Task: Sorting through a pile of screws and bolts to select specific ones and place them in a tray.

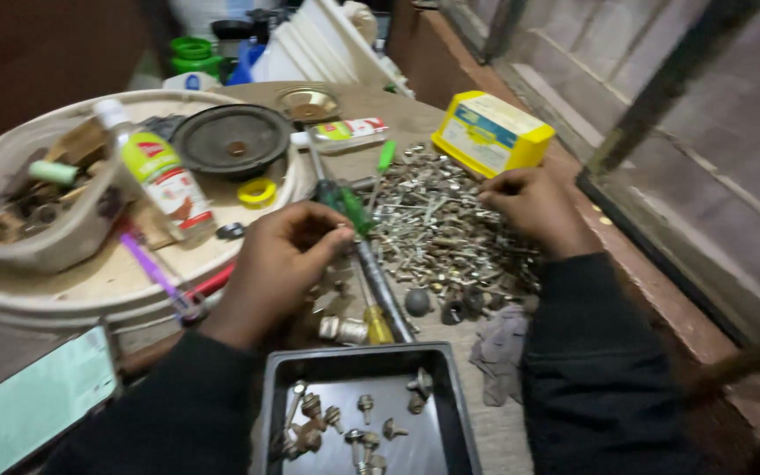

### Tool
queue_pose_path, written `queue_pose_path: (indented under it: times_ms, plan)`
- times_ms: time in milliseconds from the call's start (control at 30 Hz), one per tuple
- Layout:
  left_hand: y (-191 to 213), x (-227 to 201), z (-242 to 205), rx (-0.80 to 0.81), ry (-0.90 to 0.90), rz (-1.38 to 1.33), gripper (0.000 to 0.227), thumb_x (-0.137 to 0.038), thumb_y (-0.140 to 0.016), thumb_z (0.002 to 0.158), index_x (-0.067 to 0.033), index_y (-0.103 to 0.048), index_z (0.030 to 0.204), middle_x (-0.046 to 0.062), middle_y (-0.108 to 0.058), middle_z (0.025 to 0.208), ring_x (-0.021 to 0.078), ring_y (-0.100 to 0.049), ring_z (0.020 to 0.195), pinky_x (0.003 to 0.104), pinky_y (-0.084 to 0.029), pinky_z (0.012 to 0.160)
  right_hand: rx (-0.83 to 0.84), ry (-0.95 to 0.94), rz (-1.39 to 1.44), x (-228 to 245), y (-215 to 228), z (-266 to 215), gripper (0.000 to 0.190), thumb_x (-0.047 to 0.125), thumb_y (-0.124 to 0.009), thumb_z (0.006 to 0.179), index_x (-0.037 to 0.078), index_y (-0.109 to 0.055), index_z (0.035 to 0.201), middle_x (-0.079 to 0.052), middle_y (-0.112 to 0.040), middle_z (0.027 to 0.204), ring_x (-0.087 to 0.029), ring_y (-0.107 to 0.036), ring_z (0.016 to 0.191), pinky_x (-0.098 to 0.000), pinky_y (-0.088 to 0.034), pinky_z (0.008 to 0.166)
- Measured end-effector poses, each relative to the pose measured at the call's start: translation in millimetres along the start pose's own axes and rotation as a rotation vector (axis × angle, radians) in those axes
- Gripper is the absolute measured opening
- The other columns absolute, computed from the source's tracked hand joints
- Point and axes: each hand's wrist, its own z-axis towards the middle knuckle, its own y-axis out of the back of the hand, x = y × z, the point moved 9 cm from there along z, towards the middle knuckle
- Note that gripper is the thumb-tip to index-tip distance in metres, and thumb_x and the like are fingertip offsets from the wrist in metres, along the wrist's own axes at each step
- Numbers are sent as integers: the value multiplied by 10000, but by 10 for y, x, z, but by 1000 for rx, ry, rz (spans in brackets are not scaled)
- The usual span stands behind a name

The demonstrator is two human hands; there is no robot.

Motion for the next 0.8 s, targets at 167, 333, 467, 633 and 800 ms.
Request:
queue_pose_path:
  times_ms: [167, 333, 467, 633, 800]
  plan:
    - [-68, 99, -52, 12, 84, -34, 151, -60, -801, 841, -48, -770, 988, 127, -777, 791, 194, -752, 727, 336, -618, 672, 299, 57, 76, 819, 226, -678, 223, 287, -807, 785, 173, -833, 975, -151, -803, 964, -377, -726, 1052, -408, -528, 913]
    - [-14, 116, -43, 14, 138, 74, 179, -76, -817, 805, -88, -817, 984, 111, -786, 771, 174, -740, 713, 319, -588, 625, 315, 48, -75, 929, 248, -729, 268, 329, -779, 792, 135, -828, 971, -174, -793, 931, -415, -721, 1030, -453, -540, 882]
    - [-8, 85, -27, 27, 65, 163, 217, -76, -794, 821, -139, -832, 1024, 108, -807, 884, 262, -758, 943, 377, -588, 800, 274, 92, -111, 881, 226, -644, 234, 379, -805, 759, 174, -822, 871, -96, -792, 834, -347, -748, 940, -406, -542, 830]
    - [-4, -115, -29, 71, -32, 237, 177, -105, -797, 818, -118, -821, 993, 133, -803, 918, 365, -757, 916, 428, -594, 770, 194, 23, 83, 610, 166, -464, 252, 391, -753, 836, 166, -793, 944, -108, -777, 857, -314, -741, 944, -411, -535, 820]
    - [-62, -160, -47, 154, -112, 262, 182, -137, -777, 823, -131, -820, 1000, 137, -800, 901, 377, -751, 882, 435, -584, 730, 65, -62, 184, 410, 164, -321, 136, 407, -724, 847, 306, -782, 917, 71, -716, 642, -147, -721, 725, -310, -527, 717]
